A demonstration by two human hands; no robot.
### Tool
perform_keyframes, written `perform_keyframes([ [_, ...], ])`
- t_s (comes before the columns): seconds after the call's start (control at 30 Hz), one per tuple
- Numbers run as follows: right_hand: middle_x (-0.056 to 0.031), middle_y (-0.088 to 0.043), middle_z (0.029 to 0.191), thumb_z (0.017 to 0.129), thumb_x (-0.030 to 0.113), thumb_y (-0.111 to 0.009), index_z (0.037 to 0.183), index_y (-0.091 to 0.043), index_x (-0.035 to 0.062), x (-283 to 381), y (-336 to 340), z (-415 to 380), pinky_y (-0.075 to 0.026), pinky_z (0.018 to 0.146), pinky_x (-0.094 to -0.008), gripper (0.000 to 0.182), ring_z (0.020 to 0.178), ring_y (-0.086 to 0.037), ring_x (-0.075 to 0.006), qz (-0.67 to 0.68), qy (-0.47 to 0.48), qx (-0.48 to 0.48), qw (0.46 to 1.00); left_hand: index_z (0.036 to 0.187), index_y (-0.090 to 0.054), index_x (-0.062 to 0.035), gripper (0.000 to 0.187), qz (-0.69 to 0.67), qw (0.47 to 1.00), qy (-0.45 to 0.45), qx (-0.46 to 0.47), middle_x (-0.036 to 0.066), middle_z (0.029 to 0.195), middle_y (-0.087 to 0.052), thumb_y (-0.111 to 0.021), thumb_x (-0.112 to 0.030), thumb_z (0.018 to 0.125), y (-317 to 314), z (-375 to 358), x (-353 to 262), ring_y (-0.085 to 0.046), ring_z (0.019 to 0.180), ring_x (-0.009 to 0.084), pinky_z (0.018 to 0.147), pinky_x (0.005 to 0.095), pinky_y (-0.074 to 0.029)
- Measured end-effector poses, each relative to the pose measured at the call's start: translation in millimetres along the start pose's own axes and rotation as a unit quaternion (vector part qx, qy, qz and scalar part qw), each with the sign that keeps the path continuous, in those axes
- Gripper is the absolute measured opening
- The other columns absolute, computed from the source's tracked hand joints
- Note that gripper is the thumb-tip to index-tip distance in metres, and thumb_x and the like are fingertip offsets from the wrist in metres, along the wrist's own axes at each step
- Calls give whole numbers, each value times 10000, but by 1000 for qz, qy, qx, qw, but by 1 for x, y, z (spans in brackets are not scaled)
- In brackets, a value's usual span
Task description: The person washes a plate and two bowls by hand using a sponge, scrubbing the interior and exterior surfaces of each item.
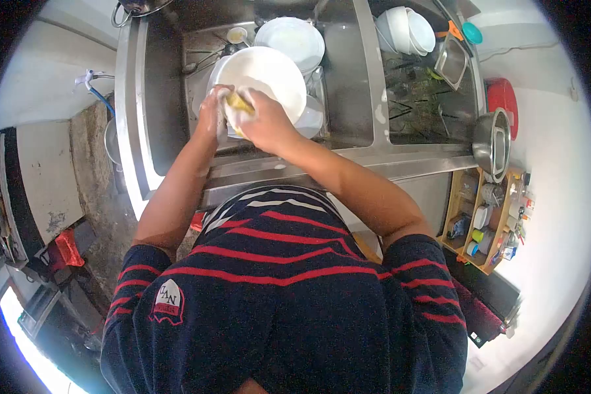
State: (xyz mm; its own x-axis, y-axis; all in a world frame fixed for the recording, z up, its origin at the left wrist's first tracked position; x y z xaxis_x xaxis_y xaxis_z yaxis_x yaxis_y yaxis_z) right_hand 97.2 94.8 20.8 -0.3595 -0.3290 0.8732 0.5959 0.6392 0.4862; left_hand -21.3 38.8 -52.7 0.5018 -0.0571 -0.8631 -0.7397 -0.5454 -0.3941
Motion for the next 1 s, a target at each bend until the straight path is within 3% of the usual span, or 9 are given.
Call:
perform_keyframes([
  [0.07, -234, -609, 1060, 723, 166, -646, 1095, -622, 2, 1, 19, 0, -452, 896, -433, 407, 987, -591, -380, -99, 61, 82, 990, 986, -612, -66, 301, -128, 985, 93, -67, 94, 971, -577, -497, -329, 896, -5, -10, -15, -569, 898, 213, 834, 328, -465],
  [0.23, -196, -597, 1125, 712, 91, -667, 1023, -681, 48, 21, 46, 5, -429, 946, -442, 315, 1073, -549, -374, -339, 97, 275, 895, 973, -613, -75, 305, -39, 996, 58, -57, 93, 963, -584, -537, -338, 838, -11, -10, -18, -596, 867, 216, 722, 346, -491],
  [0.37, -217, -530, 1276, 693, 54, -661, 1079, -670, 90, 23, 24, 18, -421, 983, -433, 388, 1211, -477, -397, -206, 183, 120, 954, 1039, -597, -72, 350, -77, 992, 92, -40, 98, 933, -591, -561, -338, 815, -21, -12, -23, -604, 827, 218, 692, 328, -495],
  [0.5, -154, -581, 1138, 700, 63, -606, 999, -685, 77, 14, 35, 43, -473, 874, -454, 309, 1046, -559, -363, -372, 162, 67, 911, 1087, -586, -92, 382, -55, 990, 116, -62, 102, 926, -599, -552, -361, 818, -12, -11, -24, -613, 838, 223, 690, 326, -499],
  [0.57, -154, -593, 1102, 701, 90, -616, 933, -696, 72, 16, 38, 38, -479, 836, -462, 246, 1003, -581, -341, -408, 162, 73, 896, 1099, -584, -103, 386, -55, 989, 120, -66, 101, 929, -603, -543, -370, 823, -10, -9, -25, -617, 849, 225, 693, 329, -501],
  [0.63, -163, -590, 1127, 694, 83, -620, 1025, -693, 87, 17, 26, 25, -471, 880, -430, 339, 1004, -572, -344, -372, 70, 272, 885, 1106, -585, -127, 385, -60, 991, 108, -53, 102, 960, -607, -548, -380, 819, -7, -8, -25, -614, 877, 233, 736, 333, -503],
  [0.7, -158, -588, 1116, 681, 84, -620, 1030, -686, 85, 22, 16, 24, -466, 884, -428, 355, 1017, -562, -353, -279, 100, 283, 912, 1093, -590, -129, 378, -70, 993, 85, -39, 105, 974, -606, -558, -382, 814, -7, -3, -15, -613, 889, 237, 758, 340, -502],
  [0.8, -145, -595, 1075, 688, 65, -603, 1000, -660, 68, 38, 22, 38, -482, 847, -444, 317, 1028, -557, -354, -289, 308, 127, 897, 1063, -598, -127, 349, -73, 992, 98, -30, 107, 997, -602, -562, -372, 817, -17, -11, -24, -608, 908, 239, 791, 357, -502],
  [1.0, -161, -616, 1029, 735, 116, -578, 979, -657, 43, 13, 28, 33, -484, 809, -458, 267, 953, -582, -359, -447, 104, 183, 869, 1015, -610, -111, 289, -35, 993, 100, -46, 92, 975, -593, -527, -334, 851, -14, -9, -23, -596, 889, 217, 775, 347, -490],
])
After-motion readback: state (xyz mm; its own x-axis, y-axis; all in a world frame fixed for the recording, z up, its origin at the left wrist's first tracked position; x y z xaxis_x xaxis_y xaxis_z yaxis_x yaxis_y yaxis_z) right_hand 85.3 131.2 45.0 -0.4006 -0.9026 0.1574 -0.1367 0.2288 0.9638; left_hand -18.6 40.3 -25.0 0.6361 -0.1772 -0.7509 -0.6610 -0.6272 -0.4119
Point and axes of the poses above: each hand's wrist, its own z-axis towards the middle knuckle, its own y-axis out of the back of the hand, x = y × z, the point moved 5 cm from there along z, towards the middle knuckle
